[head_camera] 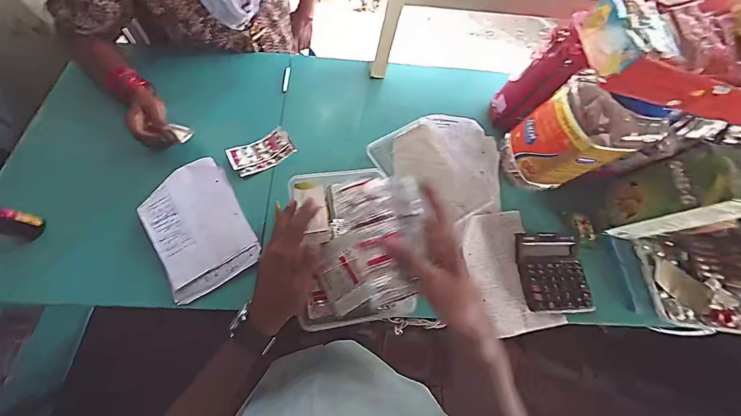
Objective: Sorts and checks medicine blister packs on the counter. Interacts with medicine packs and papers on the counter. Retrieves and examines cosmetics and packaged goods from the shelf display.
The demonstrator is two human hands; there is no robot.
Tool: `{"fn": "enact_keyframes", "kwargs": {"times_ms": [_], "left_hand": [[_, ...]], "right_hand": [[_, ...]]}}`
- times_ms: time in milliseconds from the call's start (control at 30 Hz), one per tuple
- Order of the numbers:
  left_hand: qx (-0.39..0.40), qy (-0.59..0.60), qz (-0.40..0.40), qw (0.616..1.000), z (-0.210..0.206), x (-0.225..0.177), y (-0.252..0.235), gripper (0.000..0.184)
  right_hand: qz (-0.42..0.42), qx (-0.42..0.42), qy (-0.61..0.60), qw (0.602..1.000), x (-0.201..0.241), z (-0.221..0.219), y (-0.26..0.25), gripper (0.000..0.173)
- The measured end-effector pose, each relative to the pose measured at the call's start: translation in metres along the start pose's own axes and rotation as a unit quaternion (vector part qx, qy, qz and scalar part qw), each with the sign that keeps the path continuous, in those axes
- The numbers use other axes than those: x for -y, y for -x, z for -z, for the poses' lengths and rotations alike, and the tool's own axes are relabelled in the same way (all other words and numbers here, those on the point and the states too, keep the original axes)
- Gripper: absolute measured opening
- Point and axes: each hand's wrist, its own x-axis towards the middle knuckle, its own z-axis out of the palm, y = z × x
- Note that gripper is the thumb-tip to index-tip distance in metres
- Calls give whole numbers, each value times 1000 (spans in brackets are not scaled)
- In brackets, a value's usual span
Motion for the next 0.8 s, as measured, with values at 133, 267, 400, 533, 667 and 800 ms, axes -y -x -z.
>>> {"fn": "enact_keyframes", "kwargs": {"times_ms": [133,267,400,533,667,800], "left_hand": [[-3,-23,-43,999,9,-15,-2,66],[101,-207,-63,971,-3,-25,-4,58],[136,-280,-66,948,-9,-26,-10,52],[136,-155,-40,978,-2,-25,-9,66],[-2,236,56,970,10,-11,-10,85],[-110,319,135,932,29,2,3,75]], "right_hand": [[79,-10,371,925,-17,-59,19,58],[112,45,488,864,-46,-69,20,51],[122,-50,300,945,-27,-23,0,30],[-38,-27,431,901,-60,31,-77,33],[-69,-10,486,871,-87,30,-113,20],[-8,-152,443,884,11,66,-74,42]]}}
